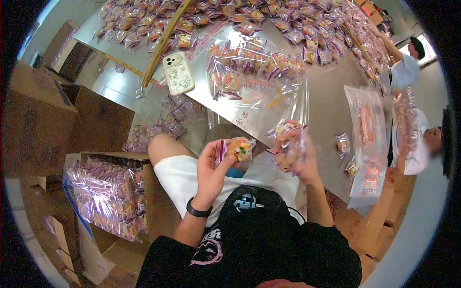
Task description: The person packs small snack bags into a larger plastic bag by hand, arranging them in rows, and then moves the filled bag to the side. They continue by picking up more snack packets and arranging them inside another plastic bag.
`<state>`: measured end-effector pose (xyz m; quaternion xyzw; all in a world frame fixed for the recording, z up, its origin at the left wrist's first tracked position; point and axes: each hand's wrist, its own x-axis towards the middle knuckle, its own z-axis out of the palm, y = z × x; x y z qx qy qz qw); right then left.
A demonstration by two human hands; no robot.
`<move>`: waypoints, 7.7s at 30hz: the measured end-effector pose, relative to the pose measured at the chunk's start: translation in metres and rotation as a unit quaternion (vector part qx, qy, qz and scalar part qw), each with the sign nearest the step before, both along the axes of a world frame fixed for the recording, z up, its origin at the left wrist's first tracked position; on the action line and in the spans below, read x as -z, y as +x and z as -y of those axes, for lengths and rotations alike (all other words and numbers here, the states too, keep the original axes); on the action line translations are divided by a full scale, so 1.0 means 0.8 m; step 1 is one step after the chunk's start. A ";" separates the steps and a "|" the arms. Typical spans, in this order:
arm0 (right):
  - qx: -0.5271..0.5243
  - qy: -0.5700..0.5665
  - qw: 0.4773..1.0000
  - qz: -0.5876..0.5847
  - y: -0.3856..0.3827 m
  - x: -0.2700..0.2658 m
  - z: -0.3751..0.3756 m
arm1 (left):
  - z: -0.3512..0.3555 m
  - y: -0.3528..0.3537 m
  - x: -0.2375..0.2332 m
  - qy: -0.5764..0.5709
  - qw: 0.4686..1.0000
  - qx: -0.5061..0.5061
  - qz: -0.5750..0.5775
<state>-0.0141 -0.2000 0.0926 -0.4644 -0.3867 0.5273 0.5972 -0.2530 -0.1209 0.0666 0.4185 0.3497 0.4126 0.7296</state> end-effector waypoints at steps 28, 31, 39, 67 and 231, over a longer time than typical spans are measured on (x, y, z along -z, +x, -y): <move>-0.110 0.165 0.899 0.391 -0.018 -0.020 0.003 | 0.033 0.054 0.000 -0.141 0.976 0.053 0.158; -0.042 0.100 0.993 0.049 -0.020 0.020 0.014 | 0.030 0.060 0.019 -0.191 0.958 0.000 0.213; 0.063 -0.032 0.997 -0.042 -0.013 0.032 0.012 | 0.038 0.069 0.018 -0.093 0.981 -0.005 0.169; 0.127 0.004 0.989 -0.078 -0.016 0.051 0.011 | 0.037 0.077 0.007 0.049 0.998 0.039 0.022; 0.200 0.199 0.847 0.451 -0.100 0.069 0.000 | 0.038 0.057 0.051 0.037 0.975 -0.177 0.127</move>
